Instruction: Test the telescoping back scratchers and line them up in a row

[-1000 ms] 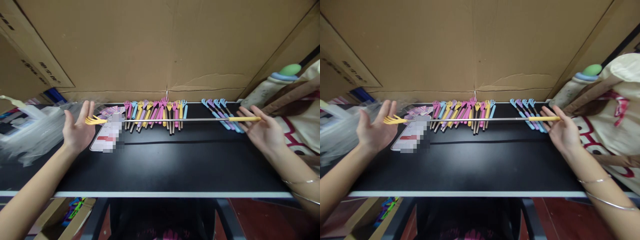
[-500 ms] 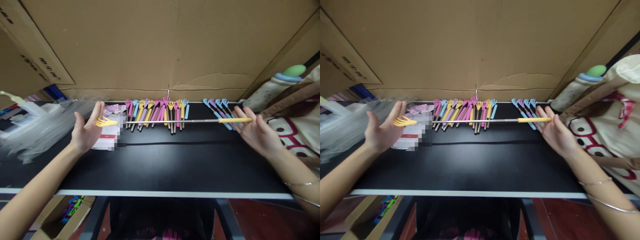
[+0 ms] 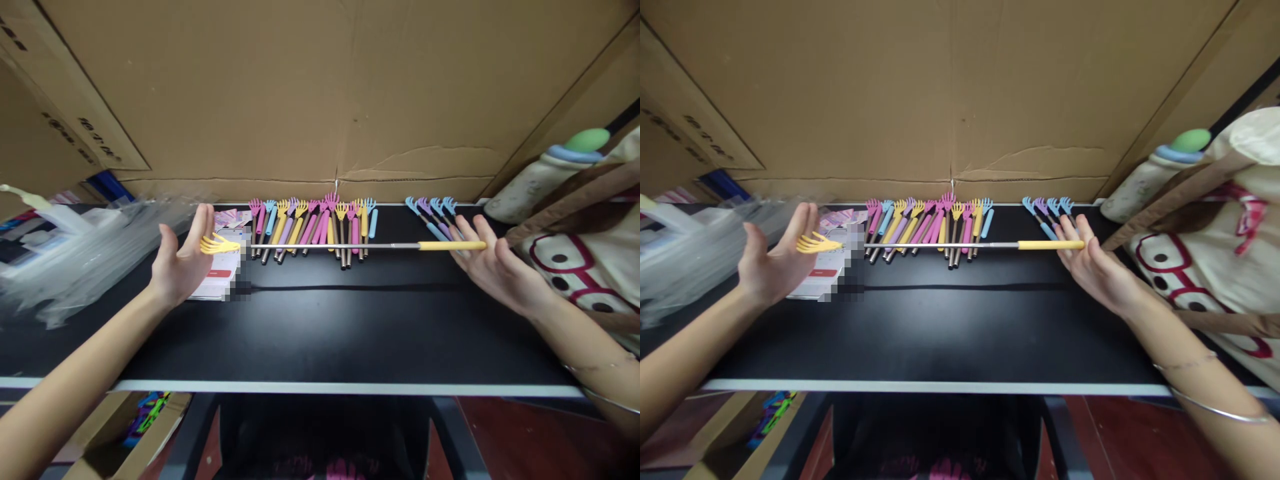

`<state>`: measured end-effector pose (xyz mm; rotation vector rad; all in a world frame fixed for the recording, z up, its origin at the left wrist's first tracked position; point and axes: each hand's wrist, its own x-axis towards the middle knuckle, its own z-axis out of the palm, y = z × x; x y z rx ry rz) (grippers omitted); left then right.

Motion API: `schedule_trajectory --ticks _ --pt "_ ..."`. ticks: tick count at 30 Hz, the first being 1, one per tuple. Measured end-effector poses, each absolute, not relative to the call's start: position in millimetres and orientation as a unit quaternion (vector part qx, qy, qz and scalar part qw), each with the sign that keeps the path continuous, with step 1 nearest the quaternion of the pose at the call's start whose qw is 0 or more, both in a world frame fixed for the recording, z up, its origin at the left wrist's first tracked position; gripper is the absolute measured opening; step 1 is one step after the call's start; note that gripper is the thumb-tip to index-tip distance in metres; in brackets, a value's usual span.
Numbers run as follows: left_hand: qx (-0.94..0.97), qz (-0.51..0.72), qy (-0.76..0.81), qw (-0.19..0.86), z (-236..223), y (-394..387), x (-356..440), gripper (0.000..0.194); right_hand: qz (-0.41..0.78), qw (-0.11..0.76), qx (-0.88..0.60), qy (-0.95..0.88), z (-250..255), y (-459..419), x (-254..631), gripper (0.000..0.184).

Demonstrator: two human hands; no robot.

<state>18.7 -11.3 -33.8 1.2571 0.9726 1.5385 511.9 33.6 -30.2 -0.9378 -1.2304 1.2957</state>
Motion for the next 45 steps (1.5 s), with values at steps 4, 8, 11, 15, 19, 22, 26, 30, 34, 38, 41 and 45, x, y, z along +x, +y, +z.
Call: schedule_trajectory --ticks 4,8,11,15,19,22,26,30,34,38,41,45 --pt "0.529 0.603 0.393 0.449 -34.1 -15.3 28.8 0.074 0.543 0.518 -0.411 -0.517 -28.6 26.9 499.5 0.052" --pt "0.583 0.557 0.356 0.472 -27.0 -18.2 57.9 0.063 0.552 0.466 -0.407 -0.559 -29.6 20.2 482.0 0.065" --pt "0.609 0.564 0.315 0.459 -17.5 -13.4 75.5 0.058 0.536 0.488 -0.392 -0.566 -30.6 19.4 478.9 0.066" --pt "0.635 0.553 0.319 0.436 -16.4 -1.6 78.6 0.067 0.511 0.505 -0.396 -0.572 -28.3 20.1 480.7 0.064" --pt "0.685 0.490 0.358 0.402 -24.7 3.6 73.2 0.080 0.462 0.511 -0.382 -0.616 -23.7 19.5 480.6 0.056" --pt "0.723 0.456 0.372 0.361 -26.1 1.2 71.3 0.075 0.427 0.499 -0.393 -0.644 -22.8 19.3 482.5 0.058" --pt "0.786 0.407 0.381 0.268 -23.4 -2.5 65.6 0.066 0.406 0.479 -0.405 -0.664 -22.9 21.9 487.7 0.053" --pt "0.856 0.290 0.413 0.117 -19.5 -2.0 53.8 0.056 0.323 0.427 -0.439 -0.722 -19.1 25.6 492.0 0.044" --pt "0.893 0.204 0.395 -0.064 -13.3 0.9 44.6 0.043 0.274 0.388 -0.450 -0.757 -13.3 26.5 492.8 0.037" --pt "0.905 0.187 0.365 -0.111 -6.2 2.0 40.2 0.042 0.257 0.371 -0.462 -0.764 -12.5 30.2 495.9 0.040" --pt "0.907 0.199 0.356 -0.107 -3.1 2.0 38.3 0.040 0.274 0.361 -0.476 -0.754 -12.3 33.9 497.6 0.044" --pt "0.893 0.256 0.357 -0.100 -5.2 2.3 38.5 0.033 0.320 0.337 -0.458 -0.758 -6.1 33.9 490.1 0.046"
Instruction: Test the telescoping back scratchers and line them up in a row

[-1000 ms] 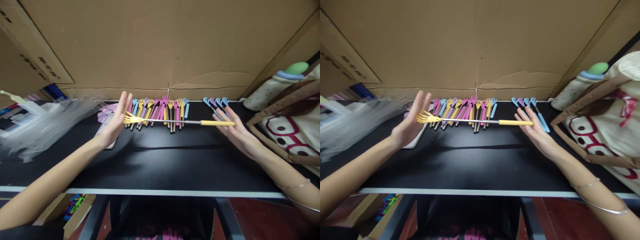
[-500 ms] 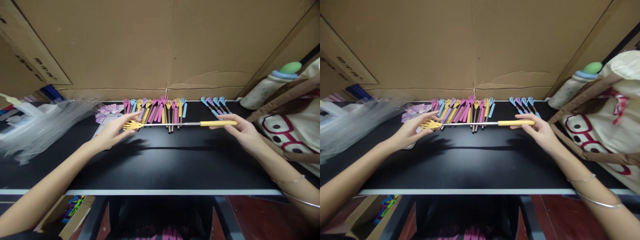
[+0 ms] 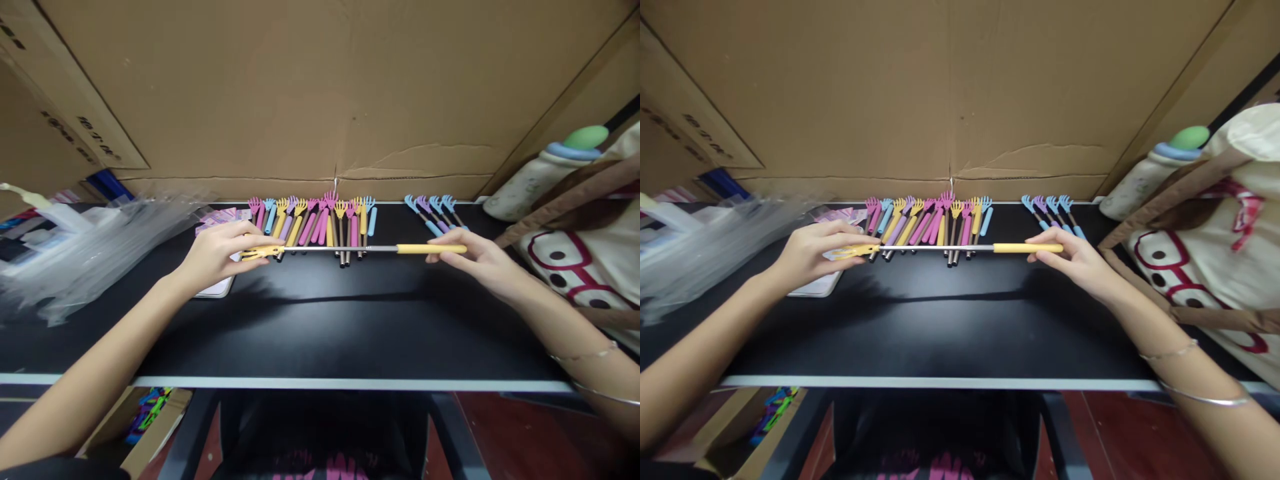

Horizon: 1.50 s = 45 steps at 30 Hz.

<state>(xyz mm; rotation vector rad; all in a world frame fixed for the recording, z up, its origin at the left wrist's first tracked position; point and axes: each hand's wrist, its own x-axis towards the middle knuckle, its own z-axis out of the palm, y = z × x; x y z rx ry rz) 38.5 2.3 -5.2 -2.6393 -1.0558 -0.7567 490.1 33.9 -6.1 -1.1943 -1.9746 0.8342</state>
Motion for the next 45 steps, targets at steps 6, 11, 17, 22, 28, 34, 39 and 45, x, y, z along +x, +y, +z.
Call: schedule_trajectory --ticks 6,11,17,22,28,34,39,45 --pt "-0.865 -0.340 -0.361 0.077 -14.4 5.2 38.5 0.024 0.324 0.321 -0.414 -0.787 -0.3 35.5 474.4 0.036" --pt "-0.866 -0.362 -0.342 0.055 -16.5 7.3 46.1 0.022 0.328 0.353 -0.416 -0.771 -3.0 37.7 470.3 0.031" --pt "-0.888 -0.348 -0.301 0.023 -19.9 4.0 87.8 0.021 0.421 0.307 -0.363 -0.773 -9.5 18.1 431.3 0.029" --pt "-0.877 -0.350 -0.328 0.037 -24.2 0.4 98.1 0.020 0.368 0.307 -0.361 -0.800 -4.9 7.6 414.0 0.024" --pt "-0.862 -0.319 -0.355 0.171 -8.5 -6.7 98.9 0.019 0.037 0.272 -0.357 -0.893 4.4 13.0 415.2 0.021" --pt "-0.866 -0.242 -0.333 0.284 11.0 -11.5 122.2 0.023 -0.169 0.195 -0.319 -0.912 -0.3 6.9 380.5 0.028" --pt "-0.855 -0.182 -0.334 0.353 13.4 -9.8 137.6 0.028 -0.223 0.163 -0.340 -0.899 -0.3 4.6 359.9 0.037" --pt "-0.812 -0.155 -0.360 0.432 13.0 -0.3 58.7 0.026 -0.291 0.173 -0.369 -0.866 9.0 29.5 437.7 0.041"
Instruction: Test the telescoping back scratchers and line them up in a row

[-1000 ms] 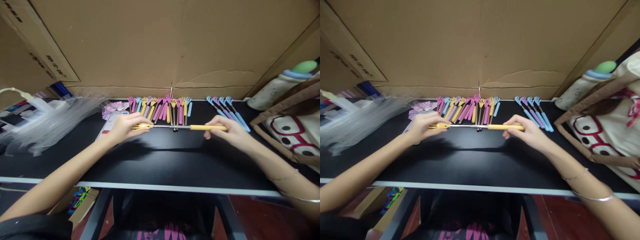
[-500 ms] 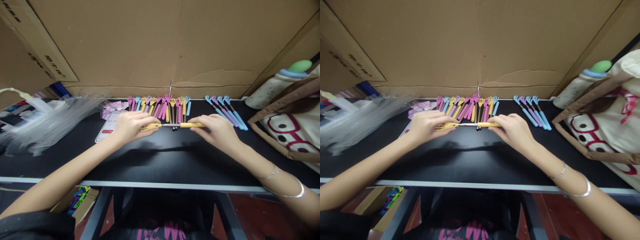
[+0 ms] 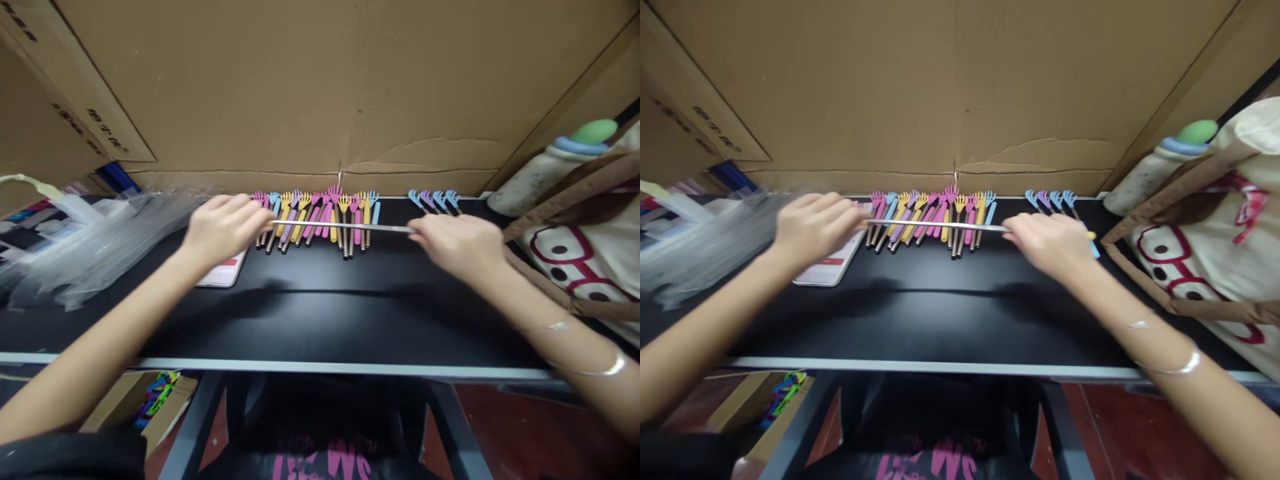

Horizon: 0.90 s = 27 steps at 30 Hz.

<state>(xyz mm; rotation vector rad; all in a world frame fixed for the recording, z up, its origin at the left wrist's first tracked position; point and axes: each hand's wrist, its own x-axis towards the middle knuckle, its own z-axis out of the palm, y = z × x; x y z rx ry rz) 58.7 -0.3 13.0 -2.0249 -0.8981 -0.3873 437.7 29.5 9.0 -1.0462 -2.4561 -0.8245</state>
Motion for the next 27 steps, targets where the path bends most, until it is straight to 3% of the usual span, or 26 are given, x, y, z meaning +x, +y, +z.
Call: schedule_trajectory --ticks 4,10,22,27 --pt "-0.800 -0.093 -0.389 0.448 10.2 -3.8 -24.2 0.019 -0.325 0.124 -0.438 -0.829 6.2 45.1 517.6 0.043" --pt "-0.779 -0.192 -0.498 0.330 11.3 -16.8 -87.0 0.024 -0.341 0.093 -0.492 -0.796 8.8 42.6 561.9 0.032" --pt "-0.806 -0.141 -0.413 0.399 2.9 -2.3 -94.3 0.025 -0.301 0.099 -0.506 -0.802 -8.8 47.4 575.2 0.032" --pt "-0.835 -0.111 -0.321 0.434 7.5 16.9 -45.6 0.020 -0.299 0.107 -0.438 -0.841 -8.9 51.6 536.3 0.035"
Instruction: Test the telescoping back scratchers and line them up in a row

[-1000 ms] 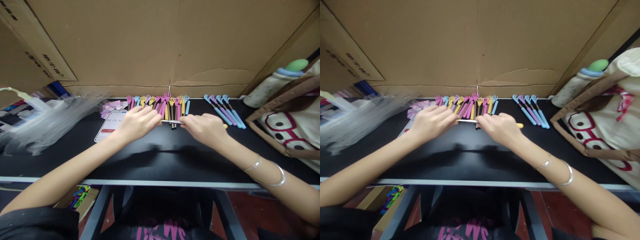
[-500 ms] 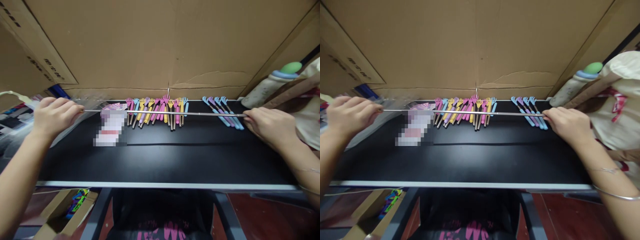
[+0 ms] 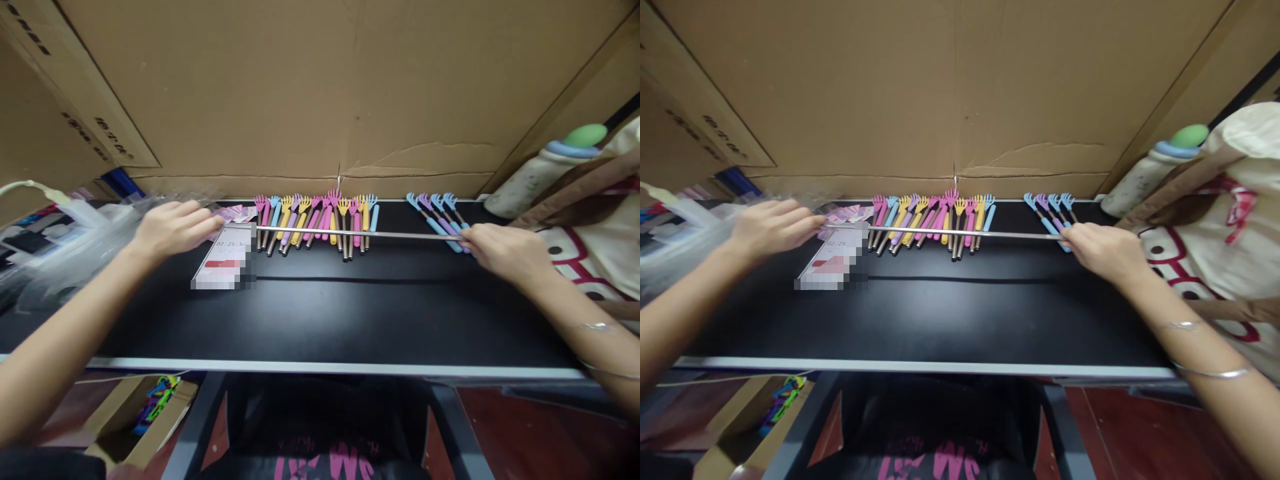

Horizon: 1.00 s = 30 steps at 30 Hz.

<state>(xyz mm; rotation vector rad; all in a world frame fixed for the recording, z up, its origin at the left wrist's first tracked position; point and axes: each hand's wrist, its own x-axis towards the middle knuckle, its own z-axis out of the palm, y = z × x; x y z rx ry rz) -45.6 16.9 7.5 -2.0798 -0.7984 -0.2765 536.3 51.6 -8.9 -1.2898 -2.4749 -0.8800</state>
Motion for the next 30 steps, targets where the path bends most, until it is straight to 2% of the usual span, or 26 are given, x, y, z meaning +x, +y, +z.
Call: schedule_trajectory --ticks 3,6,10,14,19,23,27,30 --pt "-0.857 -0.138 -0.316 0.384 6.8 23.0 13.9 0.028 -0.307 0.148 -0.362 -0.868 -5.3 45.3 481.0 0.039" --pt "-0.877 -0.144 -0.290 0.356 5.1 17.8 70.3 0.033 -0.296 0.132 -0.338 -0.883 -2.7 30.2 429.0 0.039" --pt "-0.882 -0.161 -0.282 0.341 1.2 2.6 115.2 0.029 -0.276 0.128 -0.336 -0.891 -4.2 7.3 389.0 0.036" --pt "-0.884 -0.162 -0.308 0.312 -4.2 -8.7 134.9 0.017 -0.262 0.125 -0.334 -0.897 -6.5 -4.8 372.8 0.030" --pt "-0.870 -0.177 -0.344 0.305 -7.5 -15.3 148.7 0.010 -0.274 0.129 -0.344 -0.889 -3.6 -8.5 363.2 0.031" --pt "-0.865 -0.193 -0.351 0.302 -7.9 -14.0 149.1 0.015 -0.282 0.130 -0.336 -0.889 -5.0 -3.1 366.1 0.034" --pt "-0.849 -0.192 -0.372 0.322 -9.4 -4.2 103.1 0.021 -0.336 0.130 -0.355 -0.863 -10.7 16.3 409.5 0.038" --pt "-0.841 -0.130 -0.366 0.378 -10.8 1.9 47.4 0.027 -0.364 0.110 -0.354 -0.854 -13.8 31.9 459.6 0.041"
